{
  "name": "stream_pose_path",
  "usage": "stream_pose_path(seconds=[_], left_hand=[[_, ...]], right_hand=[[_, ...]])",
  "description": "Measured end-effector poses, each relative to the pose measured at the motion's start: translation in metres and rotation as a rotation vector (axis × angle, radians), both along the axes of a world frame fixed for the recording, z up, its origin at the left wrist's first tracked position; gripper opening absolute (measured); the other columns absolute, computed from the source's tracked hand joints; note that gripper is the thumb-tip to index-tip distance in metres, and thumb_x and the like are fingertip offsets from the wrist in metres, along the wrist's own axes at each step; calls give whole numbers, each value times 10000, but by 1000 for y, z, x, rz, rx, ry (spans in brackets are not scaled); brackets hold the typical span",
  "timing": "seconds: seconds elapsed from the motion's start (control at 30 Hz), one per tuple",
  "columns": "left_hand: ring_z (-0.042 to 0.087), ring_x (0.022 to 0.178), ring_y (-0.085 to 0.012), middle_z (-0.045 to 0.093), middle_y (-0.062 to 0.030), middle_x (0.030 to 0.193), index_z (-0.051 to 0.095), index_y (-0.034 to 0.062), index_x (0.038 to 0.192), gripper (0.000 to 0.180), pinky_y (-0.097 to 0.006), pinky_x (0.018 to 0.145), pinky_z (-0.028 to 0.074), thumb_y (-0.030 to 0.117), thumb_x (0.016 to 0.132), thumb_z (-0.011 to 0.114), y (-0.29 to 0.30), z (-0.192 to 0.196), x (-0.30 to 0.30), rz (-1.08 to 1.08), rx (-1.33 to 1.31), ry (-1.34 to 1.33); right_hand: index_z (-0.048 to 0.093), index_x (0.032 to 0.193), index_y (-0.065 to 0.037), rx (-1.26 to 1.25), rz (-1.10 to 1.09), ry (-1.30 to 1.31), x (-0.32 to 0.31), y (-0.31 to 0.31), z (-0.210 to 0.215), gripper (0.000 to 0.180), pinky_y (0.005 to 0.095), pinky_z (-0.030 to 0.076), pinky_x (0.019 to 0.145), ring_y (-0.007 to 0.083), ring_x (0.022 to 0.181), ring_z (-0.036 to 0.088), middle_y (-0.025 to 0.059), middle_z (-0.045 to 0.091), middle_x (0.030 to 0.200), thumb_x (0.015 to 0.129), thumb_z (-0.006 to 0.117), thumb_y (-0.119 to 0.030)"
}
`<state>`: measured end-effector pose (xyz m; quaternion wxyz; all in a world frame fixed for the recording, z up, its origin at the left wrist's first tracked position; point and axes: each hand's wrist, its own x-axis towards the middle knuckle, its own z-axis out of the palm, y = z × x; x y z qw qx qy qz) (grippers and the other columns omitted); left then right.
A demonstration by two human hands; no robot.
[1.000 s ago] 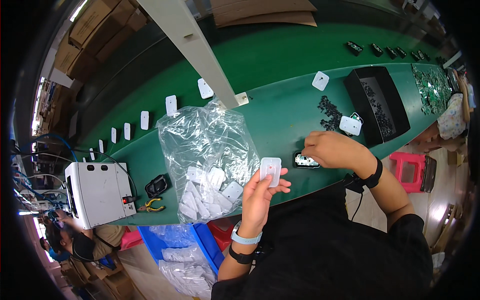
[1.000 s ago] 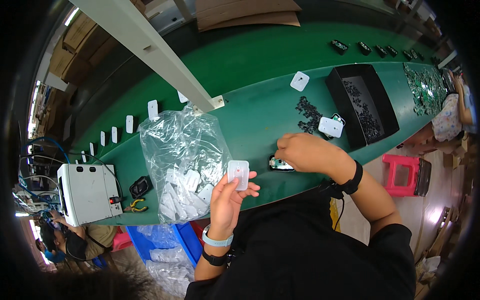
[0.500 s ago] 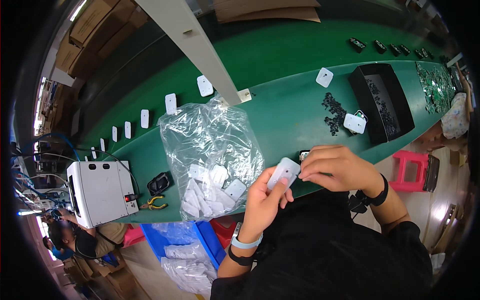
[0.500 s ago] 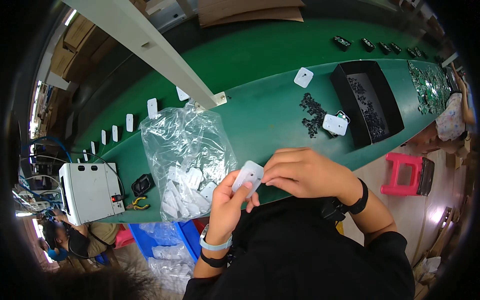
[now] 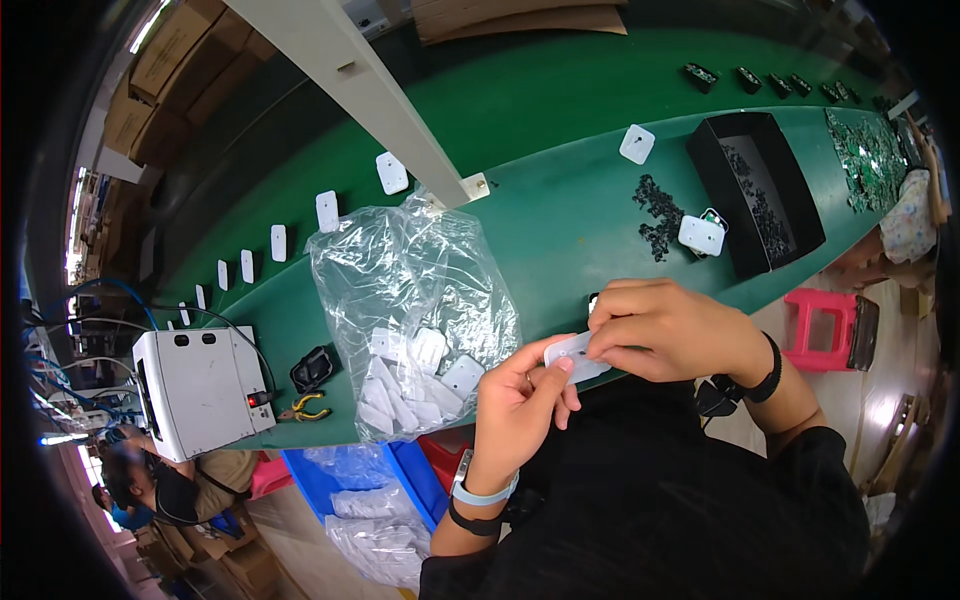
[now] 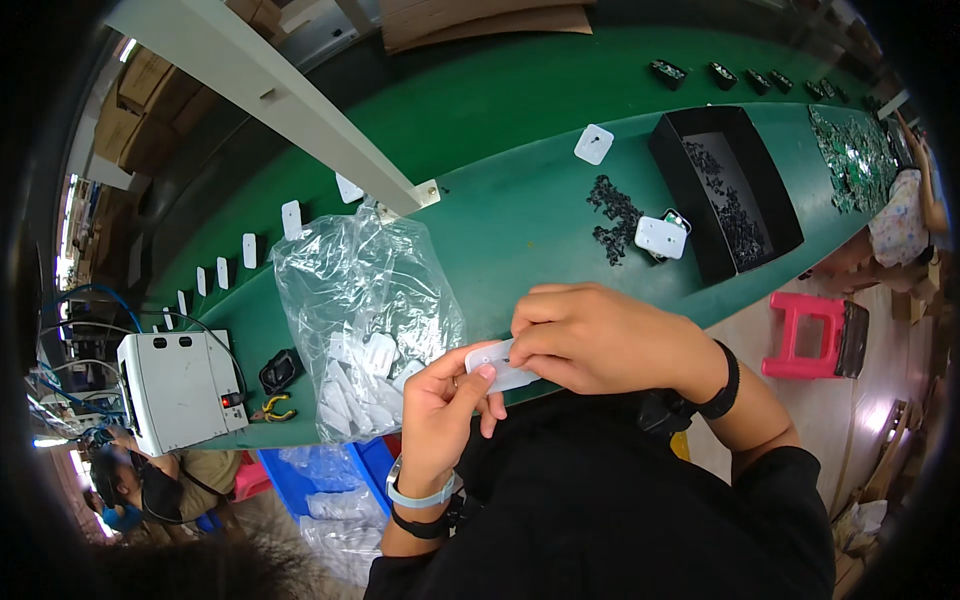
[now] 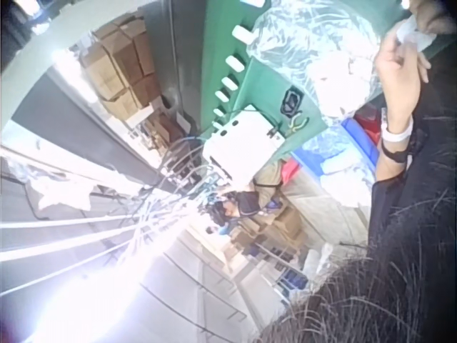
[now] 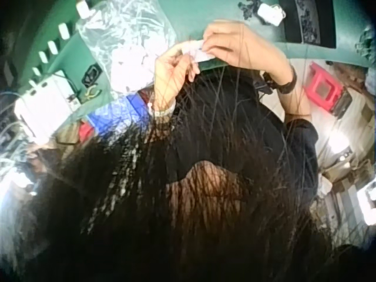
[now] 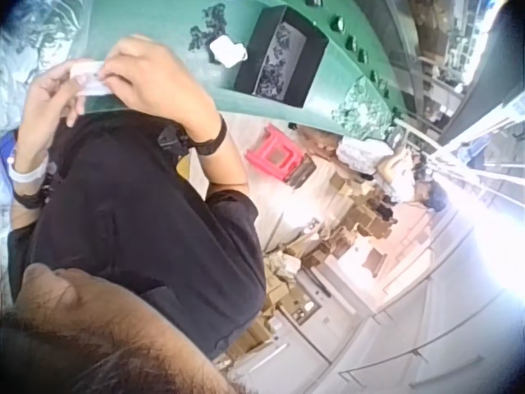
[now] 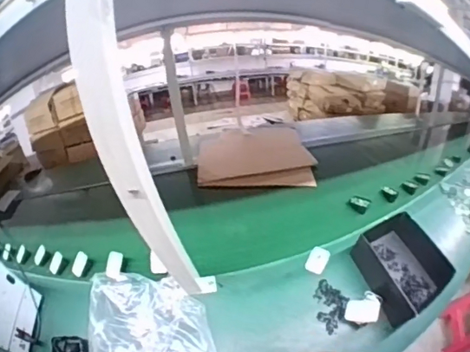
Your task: The person repeatedly picks up white plastic housings and small black circuit boards from a green workbench, inserts the boards into the housings, and places the assembled units on the table. The process is repeated continuously with multiple units.
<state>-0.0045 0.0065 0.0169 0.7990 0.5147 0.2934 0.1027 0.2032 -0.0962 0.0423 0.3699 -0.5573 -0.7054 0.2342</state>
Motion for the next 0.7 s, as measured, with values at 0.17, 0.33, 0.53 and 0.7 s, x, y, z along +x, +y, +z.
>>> stream_pose_path(seconds=[0.17, 0.33, 0.53, 0.7], left_hand=[[522, 532, -45, 644, -45, 687, 652, -38, 1263, 270, -194, 499, 393, 96, 1040, 580, -1, 1, 2, -20, 10, 28], [518, 538, -36, 640, -33, 685, 666, -39, 1235, 250, -190, 497, 390, 88, 1042, 570, -3, -1, 2, -10, 20, 40], [570, 564, -64, 674, -60, 754, 680, -74, 1133, 181, -198, 478, 416, 28, 994, 624, -6, 2, 2, 35, 69, 52], [573, 554, -49, 672, -48, 737, 667, -54, 1071, 137, -180, 483, 406, 3, 948, 684, -12, -1, 5, 177, 140, -25]], right_hand=[[679, 854, -46, -13, -7, -116, -4, -3, 6, 125, 369, 510, 658, 253, 768, 606, 54, 589, 899, 758, 753, -15], [689, 836, -52, -25, -42, -99, -7, -3, 7, 119, 362, 532, 668, 251, 799, 635, 57, 613, 972, 741, 739, 0], [658, 800, -45, -133, -105, 155, -11, -1, 3, 72, 364, 518, 589, 248, 670, 655, 65, 662, 917, 771, 711, -5], [644, 905, -41, -298, -171, 306, -18, 4, 13, 148, 309, 517, 587, 191, 625, 653, 65, 658, 822, 775, 704, -1]])
